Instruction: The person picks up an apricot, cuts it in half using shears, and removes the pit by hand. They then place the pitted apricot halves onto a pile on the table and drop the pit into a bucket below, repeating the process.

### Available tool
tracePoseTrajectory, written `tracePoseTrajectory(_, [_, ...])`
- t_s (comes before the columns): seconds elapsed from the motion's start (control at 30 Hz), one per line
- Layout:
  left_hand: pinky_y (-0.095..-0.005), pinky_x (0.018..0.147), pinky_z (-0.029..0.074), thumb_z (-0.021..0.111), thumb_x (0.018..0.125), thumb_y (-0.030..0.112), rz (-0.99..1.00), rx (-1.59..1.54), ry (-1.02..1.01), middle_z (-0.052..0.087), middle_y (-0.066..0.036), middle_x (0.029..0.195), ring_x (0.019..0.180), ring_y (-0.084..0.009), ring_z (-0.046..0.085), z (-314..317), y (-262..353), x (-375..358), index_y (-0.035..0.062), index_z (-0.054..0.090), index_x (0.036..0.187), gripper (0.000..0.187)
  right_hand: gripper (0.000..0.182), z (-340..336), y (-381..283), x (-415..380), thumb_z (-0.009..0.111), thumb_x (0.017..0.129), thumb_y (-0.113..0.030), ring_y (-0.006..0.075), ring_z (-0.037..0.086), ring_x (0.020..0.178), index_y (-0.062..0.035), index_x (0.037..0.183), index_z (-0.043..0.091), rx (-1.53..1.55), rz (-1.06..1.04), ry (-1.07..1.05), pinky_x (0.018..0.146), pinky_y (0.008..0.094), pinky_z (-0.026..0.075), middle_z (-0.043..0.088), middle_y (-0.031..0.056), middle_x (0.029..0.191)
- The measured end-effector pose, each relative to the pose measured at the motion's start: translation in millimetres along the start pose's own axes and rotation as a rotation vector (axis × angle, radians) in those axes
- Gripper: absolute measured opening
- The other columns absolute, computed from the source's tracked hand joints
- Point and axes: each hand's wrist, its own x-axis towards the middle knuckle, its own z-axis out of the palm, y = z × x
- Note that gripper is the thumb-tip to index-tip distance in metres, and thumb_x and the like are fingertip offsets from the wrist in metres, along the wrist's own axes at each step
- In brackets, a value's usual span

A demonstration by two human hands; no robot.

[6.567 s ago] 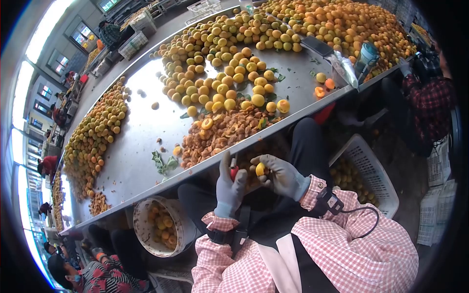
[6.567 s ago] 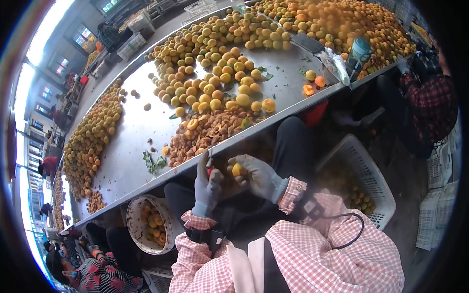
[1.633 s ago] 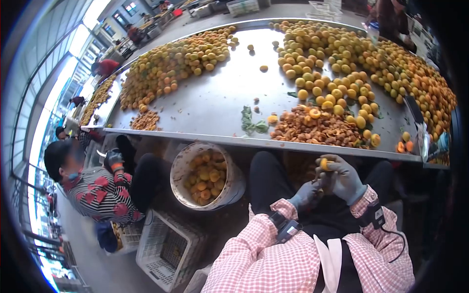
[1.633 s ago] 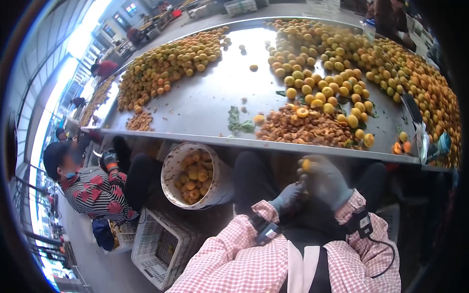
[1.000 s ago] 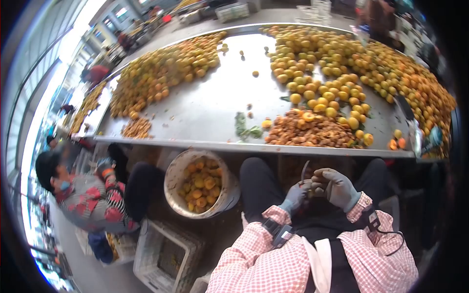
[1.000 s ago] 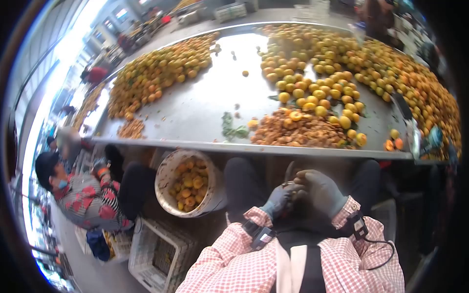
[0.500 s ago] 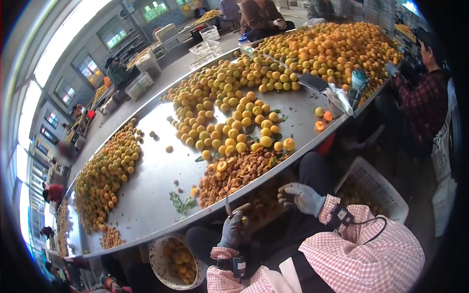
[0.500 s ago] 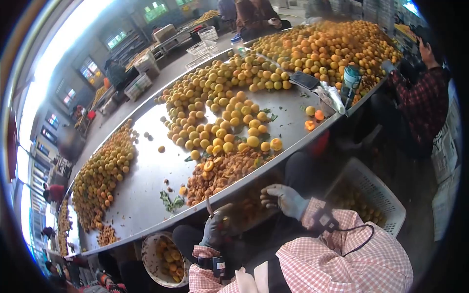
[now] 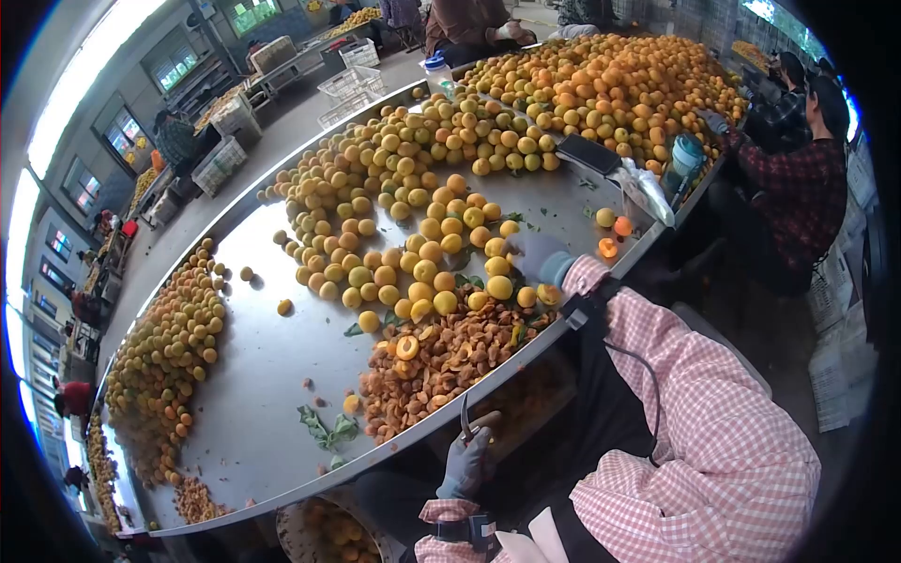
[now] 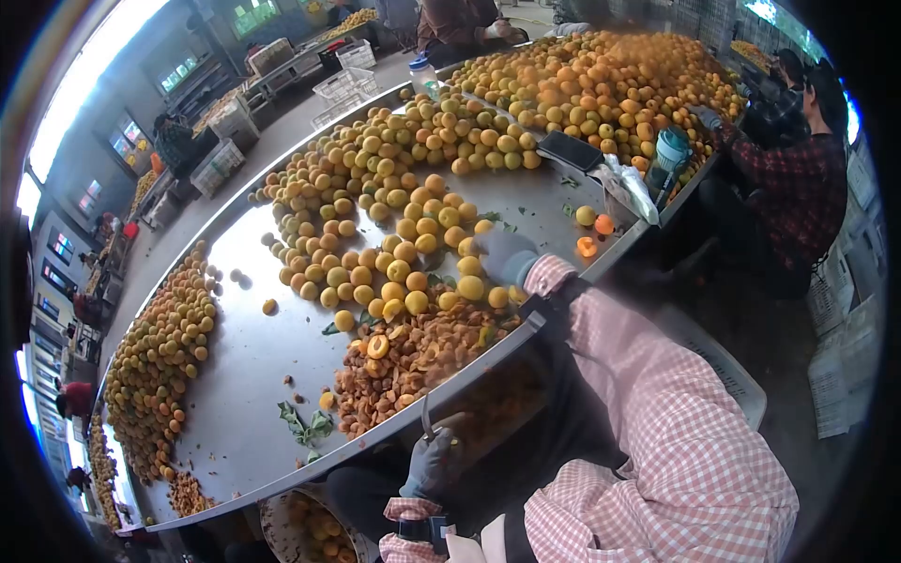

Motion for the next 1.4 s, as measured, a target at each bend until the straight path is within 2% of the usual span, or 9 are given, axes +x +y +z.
tracePoseTrajectory(0.2, [-0.0208,0.042,0.037,0.058,0.096,0.027,0.005,-0.040,0.056,0.049,0.006,0.064,0.048,-0.0058,0.045,-2.5,-1.6,9.5,0.0068,0.059,0.117,0.030,0.054,-9.9,30.1,-29.3,0.078,0.071,-0.030,0.0333,0.061,0.104,-0.0117,0.119,0.062,-0.223,-0.048,-0.467,0.089,0.0397,0.047,0.064,0.0149,0.110])
tracePoseTrajectory(0.33, [-0.0209,0.040,0.031,0.062,0.093,0.025,0.013,-0.002,0.059,0.042,0.007,0.060,0.045,-0.0042,0.037,3.5,-5.5,20.6,0.0067,0.055,0.127,0.038,0.052,32.2,63.6,-37.8,0.076,0.076,-0.039,0.0313,0.064,0.090,-0.0117,0.118,0.061,-0.030,-0.110,-0.145,0.078,0.0393,0.052,0.064,0.0125,0.107])
tracePoseTrajectory(0.5, [-0.0205,0.041,0.032,0.064,0.092,0.025,-0.068,0.002,0.096,0.043,0.007,0.062,0.046,-0.0042,0.039,4.4,-18.9,24.6,0.0076,0.057,0.115,0.030,0.046,23.5,54.9,-43.0,0.058,0.092,-0.048,0.0132,0.059,0.058,-0.0057,0.112,0.058,1.312,0.353,0.024,0.050,0.0243,0.047,0.064,0.0053,0.085])
tracePoseTrajectory(0.63, [-0.0208,0.041,0.033,0.065,0.092,0.025,-0.078,-0.006,0.103,0.044,0.006,0.063,0.047,-0.0047,0.039,-1.4,-22.5,27.2,0.0098,0.056,0.106,0.022,0.046,7.2,27.3,-68.1,0.055,0.094,-0.046,0.0158,0.061,0.067,-0.0061,0.117,0.053,1.648,0.271,-0.219,0.057,0.0228,0.049,0.064,0.0082,0.094])
tracePoseTrajectory(0.77, [-0.0197,0.044,0.034,0.065,0.092,0.022,-0.009,0.031,0.142,0.048,0.006,0.067,0.050,-0.0037,0.041,5.8,-12.1,19.0,0.0090,0.059,0.113,0.025,0.035,20.9,-3.2,-101.8,0.067,0.089,-0.022,0.0106,0.061,0.081,-0.0108,0.119,0.053,1.353,-0.030,-0.296,0.065,0.0232,0.050,0.060,0.0020,0.096])
tracePoseTrajectory(0.93, [-0.0159,0.049,0.037,0.062,0.093,0.016,0.252,0.133,0.259,0.053,0.006,0.069,0.056,-0.0016,0.048,14.8,5.9,-1.9,0.0055,0.058,0.126,0.035,0.061,27.6,-53.8,-142.9,0.082,0.075,-0.014,0.0111,0.054,0.105,-0.0078,0.126,0.049,1.339,-0.020,-0.310,0.095,0.0261,0.045,0.056,0.0025,0.112])
tracePoseTrajectory(1.1, [-0.0196,0.059,0.046,0.064,0.090,0.014,0.567,0.486,0.418,0.063,-0.001,0.075,0.064,-0.0085,0.060,23.2,23.3,-18.8,0.0034,0.058,0.124,0.036,0.063,42.8,-76.0,-163.0,0.082,0.075,-0.015,0.0119,0.054,0.106,-0.0054,0.128,0.048,1.260,-0.093,-0.291,0.096,0.0271,0.045,0.055,0.0031,0.115])
tracePoseTrajectory(1.17, [-0.0297,0.060,0.051,0.065,0.089,0.017,0.949,0.936,0.543,0.069,-0.009,0.084,0.071,-0.0181,0.068,30.5,27.3,-23.3,0.0030,0.061,0.120,0.034,0.067,44.1,-83.2,-168.7,0.084,0.073,-0.019,0.0124,0.054,0.106,-0.0041,0.127,0.047,1.458,-0.040,-0.475,0.096,0.0282,0.045,0.055,0.0038,0.116])
tracePoseTrajectory(1.4, [-0.0361,0.053,0.049,0.070,0.083,0.024,0.978,1.411,0.697,0.066,-0.011,0.081,0.064,-0.0281,0.065,36.7,30.8,-63.1,0.0084,0.061,0.120,0.041,0.061,50.4,-109.6,-187.4,0.077,0.077,-0.012,0.0164,0.053,0.109,-0.0030,0.129,0.045,1.395,-0.173,-0.518,0.100,0.0308,0.043,0.055,0.0078,0.115])
